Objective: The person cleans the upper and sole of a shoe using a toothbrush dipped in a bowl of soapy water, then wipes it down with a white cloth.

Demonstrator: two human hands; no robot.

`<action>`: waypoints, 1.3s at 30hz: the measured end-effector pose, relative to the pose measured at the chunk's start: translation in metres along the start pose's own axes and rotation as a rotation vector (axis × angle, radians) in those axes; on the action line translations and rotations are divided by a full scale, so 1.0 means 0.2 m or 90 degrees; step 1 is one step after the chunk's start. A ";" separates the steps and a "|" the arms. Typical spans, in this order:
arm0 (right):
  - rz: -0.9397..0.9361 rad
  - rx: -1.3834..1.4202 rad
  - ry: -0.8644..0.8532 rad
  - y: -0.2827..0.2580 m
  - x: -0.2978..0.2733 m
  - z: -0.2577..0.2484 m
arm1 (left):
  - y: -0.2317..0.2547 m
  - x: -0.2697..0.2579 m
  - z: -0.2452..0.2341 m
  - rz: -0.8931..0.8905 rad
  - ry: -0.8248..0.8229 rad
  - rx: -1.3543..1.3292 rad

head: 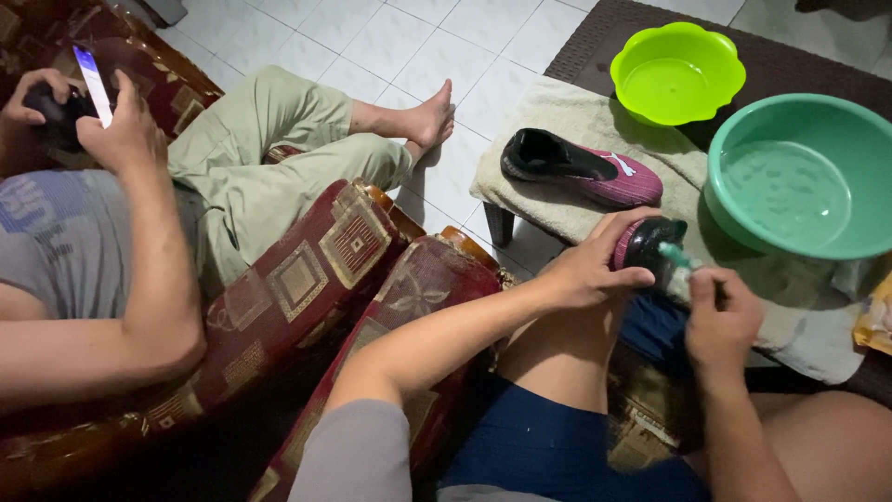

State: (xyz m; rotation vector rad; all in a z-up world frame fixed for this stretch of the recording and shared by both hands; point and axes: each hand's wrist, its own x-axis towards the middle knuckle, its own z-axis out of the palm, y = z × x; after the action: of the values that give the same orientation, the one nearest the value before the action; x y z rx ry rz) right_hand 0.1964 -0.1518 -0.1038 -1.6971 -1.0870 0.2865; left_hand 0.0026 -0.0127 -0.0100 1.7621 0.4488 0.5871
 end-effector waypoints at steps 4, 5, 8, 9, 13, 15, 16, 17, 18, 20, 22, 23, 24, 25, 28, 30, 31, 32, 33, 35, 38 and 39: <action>-0.029 0.060 -0.004 -0.04 -0.03 0.02 | -0.04 0.00 0.03 -0.007 0.025 0.033; 0.000 0.011 -0.001 0.04 -0.02 0.02 | -0.08 0.02 0.02 0.031 0.040 0.023; 0.065 -0.071 0.015 0.22 -0.02 0.01 | -0.06 0.02 0.00 0.040 0.072 -0.002; 0.110 -0.104 0.030 0.27 -0.02 0.01 | -0.04 0.02 -0.01 0.007 0.082 -0.018; 0.173 -0.029 0.038 0.27 -0.02 0.00 | 0.01 0.02 -0.01 -0.002 0.073 -0.040; 0.173 -0.044 0.025 0.23 -0.01 -0.02 | 0.01 0.02 0.01 -0.019 0.075 -0.061; 0.176 -0.047 0.025 0.22 0.00 -0.02 | -0.02 0.03 0.02 -0.021 0.073 -0.063; 0.169 -0.006 0.032 0.20 0.00 -0.02 | -0.04 0.03 0.03 -0.001 0.077 -0.044; 0.162 0.034 0.039 0.18 0.01 -0.01 | -0.06 0.04 0.04 0.018 0.082 -0.024; 0.143 0.036 0.015 0.13 0.00 -0.03 | -0.02 0.05 0.04 0.001 0.076 -0.022; 0.121 0.041 -0.014 0.06 -0.01 -0.02 | 0.00 0.05 0.02 -0.017 0.075 -0.016; 0.099 0.048 -0.021 0.02 -0.01 -0.02 | 0.00 0.04 0.02 -0.032 0.064 -0.025; 0.078 0.056 -0.028 -0.02 -0.02 -0.02 | 0.01 0.04 0.01 -0.047 0.052 -0.035; 0.079 0.057 -0.027 0.02 -0.01 -0.02 | 0.00 0.04 0.01 -0.048 0.051 -0.034; 0.071 0.001 -0.030 0.13 0.01 -0.01 | -0.10 0.06 0.01 -0.030 0.053 -0.029; 0.078 -0.100 -0.022 0.20 0.01 -0.03 | -0.27 0.09 0.07 0.059 0.083 -0.162; 0.101 -0.114 -0.001 0.19 -0.03 -0.01 | -0.28 0.07 0.05 0.055 0.053 -0.177; 0.089 -0.042 0.006 0.18 -0.06 0.02 | -0.30 0.06 0.03 0.042 0.047 -0.124; 0.064 0.027 0.014 0.19 -0.04 0.03 | -0.32 0.09 0.02 0.042 0.046 -0.070; 0.093 0.040 0.012 -0.09 -0.01 0.02 | -0.25 0.12 0.01 0.041 0.040 -0.069; 0.130 0.079 0.011 -0.11 -0.05 0.07 | -0.22 0.07 -0.03 0.012 0.077 -0.056; 0.137 0.085 0.032 -0.04 -0.06 0.07 | -0.22 0.08 -0.04 -0.001 0.100 -0.059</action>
State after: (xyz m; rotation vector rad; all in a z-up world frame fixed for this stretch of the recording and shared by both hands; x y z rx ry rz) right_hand 0.1761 -0.1508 -0.1066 -1.6937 -0.8302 0.4407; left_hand 0.0114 0.0136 -0.0476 1.6339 0.5240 0.7372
